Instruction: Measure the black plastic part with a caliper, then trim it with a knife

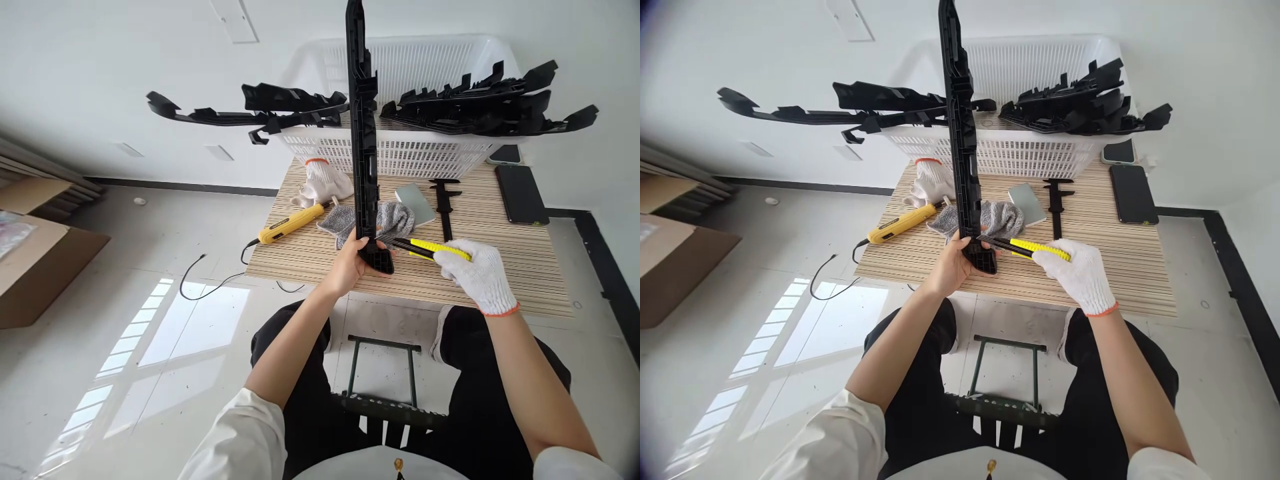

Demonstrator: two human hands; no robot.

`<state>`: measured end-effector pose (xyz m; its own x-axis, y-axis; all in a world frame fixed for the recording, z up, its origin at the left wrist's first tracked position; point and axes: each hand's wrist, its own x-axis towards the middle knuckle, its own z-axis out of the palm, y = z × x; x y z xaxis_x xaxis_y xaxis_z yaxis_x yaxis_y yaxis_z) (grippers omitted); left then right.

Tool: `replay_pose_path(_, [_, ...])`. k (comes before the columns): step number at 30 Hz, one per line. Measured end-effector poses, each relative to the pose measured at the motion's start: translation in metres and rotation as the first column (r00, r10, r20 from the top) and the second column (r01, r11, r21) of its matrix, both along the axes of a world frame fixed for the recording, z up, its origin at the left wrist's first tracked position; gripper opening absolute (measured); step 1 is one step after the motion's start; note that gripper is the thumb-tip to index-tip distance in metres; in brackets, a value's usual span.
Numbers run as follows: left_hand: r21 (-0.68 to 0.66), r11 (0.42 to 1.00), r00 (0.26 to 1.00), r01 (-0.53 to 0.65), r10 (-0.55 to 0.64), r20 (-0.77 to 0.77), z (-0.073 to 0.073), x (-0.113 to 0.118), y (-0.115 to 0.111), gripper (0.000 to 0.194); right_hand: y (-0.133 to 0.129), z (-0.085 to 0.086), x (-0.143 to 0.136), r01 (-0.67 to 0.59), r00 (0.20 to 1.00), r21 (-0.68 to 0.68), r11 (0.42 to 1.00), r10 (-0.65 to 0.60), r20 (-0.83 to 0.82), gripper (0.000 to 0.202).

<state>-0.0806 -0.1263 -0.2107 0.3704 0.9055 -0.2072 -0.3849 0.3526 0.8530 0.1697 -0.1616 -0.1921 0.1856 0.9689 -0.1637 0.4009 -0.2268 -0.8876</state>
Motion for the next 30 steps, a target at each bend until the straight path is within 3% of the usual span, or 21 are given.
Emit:
replay_pose_path(3, [0.029,1.0,1.0,0.003,-0.002,-0.015,0.0,-0.002,-0.003,0.045,-0.001,0.0,0.0,0.075,0.996,-0.003,0.997,-0.075,-0.051,0.028])
replay_pose_path(11, [0.13,0.991,0.995,0.007,0.006,-0.097,-0.002,-0.006,-0.011,0.053,-0.008,-0.001,0.001,0.047,0.994,0.028,0.999,-0.044,-0.098,0.023])
replay_pose_path(21, [0.145,0.979,0.982,-0.14,0.157,-0.109,-0.01,-0.011,-0.02,0.033,-0.034,-0.005,0.01,-0.076,0.988,-0.018,0.997,0.073,-0.136,0.024])
replay_pose_path(25, [0.133,0.984,0.984,-0.115,0.131,-0.124,-0.008,-0.016,-0.027,0.032,-0.038,-0.004,0.012,-0.114,0.992,-0.006,0.994,0.113,-0.05,0.026])
replay_pose_path(30, [0.066,0.996,0.992,-0.067,0.073,-0.101,-0.005,-0.019,-0.027,0.032,-0.035,-0.002,0.012,-0.111,0.991,-0.035,0.993,0.108,-0.074,0.026])
